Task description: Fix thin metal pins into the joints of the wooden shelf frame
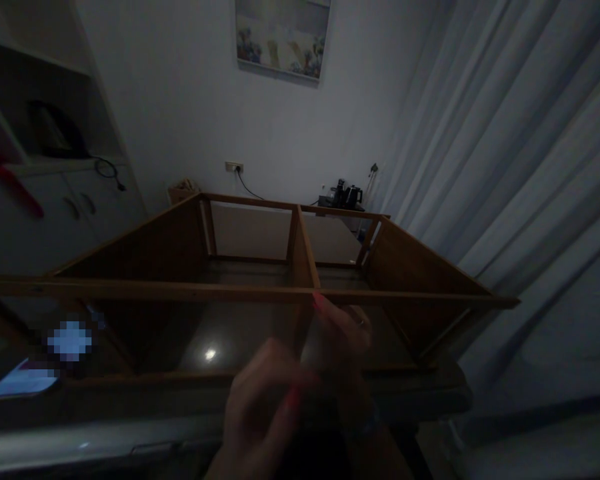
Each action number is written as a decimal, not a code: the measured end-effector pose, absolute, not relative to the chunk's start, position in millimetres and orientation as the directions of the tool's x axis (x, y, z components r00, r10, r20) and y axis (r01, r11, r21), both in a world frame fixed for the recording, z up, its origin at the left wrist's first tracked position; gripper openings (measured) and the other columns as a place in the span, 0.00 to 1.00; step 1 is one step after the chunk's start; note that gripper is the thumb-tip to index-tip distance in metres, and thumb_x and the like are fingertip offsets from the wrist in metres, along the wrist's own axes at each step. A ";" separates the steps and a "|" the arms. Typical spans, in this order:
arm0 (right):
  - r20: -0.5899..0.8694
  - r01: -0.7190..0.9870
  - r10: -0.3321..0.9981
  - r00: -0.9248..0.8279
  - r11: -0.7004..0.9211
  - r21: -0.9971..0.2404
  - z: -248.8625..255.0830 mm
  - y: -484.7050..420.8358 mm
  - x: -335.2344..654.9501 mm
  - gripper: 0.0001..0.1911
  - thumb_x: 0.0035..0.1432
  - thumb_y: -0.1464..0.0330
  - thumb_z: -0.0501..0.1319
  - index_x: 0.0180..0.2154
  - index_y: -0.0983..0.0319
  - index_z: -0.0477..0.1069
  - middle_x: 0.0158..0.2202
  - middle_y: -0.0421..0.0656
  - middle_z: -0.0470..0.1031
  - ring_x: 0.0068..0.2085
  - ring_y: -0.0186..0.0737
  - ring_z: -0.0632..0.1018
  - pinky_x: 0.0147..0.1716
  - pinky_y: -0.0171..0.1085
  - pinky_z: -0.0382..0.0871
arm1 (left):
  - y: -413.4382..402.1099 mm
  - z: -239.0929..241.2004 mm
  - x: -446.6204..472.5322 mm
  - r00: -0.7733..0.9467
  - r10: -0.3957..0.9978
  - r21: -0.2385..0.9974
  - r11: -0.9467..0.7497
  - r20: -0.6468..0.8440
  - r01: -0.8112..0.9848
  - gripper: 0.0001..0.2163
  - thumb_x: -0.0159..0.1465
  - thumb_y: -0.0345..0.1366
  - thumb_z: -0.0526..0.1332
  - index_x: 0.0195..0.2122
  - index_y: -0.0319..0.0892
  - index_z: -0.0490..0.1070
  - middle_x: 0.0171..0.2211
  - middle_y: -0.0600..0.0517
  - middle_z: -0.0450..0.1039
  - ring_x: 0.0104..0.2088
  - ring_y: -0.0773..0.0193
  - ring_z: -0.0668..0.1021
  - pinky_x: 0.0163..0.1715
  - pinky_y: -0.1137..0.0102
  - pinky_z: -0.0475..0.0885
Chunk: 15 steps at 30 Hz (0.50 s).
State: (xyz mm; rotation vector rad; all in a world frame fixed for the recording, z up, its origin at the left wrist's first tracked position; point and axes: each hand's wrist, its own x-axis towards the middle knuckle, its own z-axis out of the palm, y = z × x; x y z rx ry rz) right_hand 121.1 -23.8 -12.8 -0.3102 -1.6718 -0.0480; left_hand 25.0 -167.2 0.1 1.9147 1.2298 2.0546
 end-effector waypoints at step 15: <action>0.826 0.468 -0.336 -0.453 0.698 0.541 38.9 -21.6 160.7 0.11 0.57 0.72 0.72 0.44 0.59 0.81 0.15 0.31 0.60 0.22 0.31 0.59 0.26 0.38 0.50 | -105.0 -36.2 32.4 -0.633 0.482 0.784 -0.495 0.606 0.374 0.22 0.67 0.47 0.60 0.62 0.56 0.62 0.55 0.48 0.66 0.55 0.55 0.70 0.57 0.59 0.66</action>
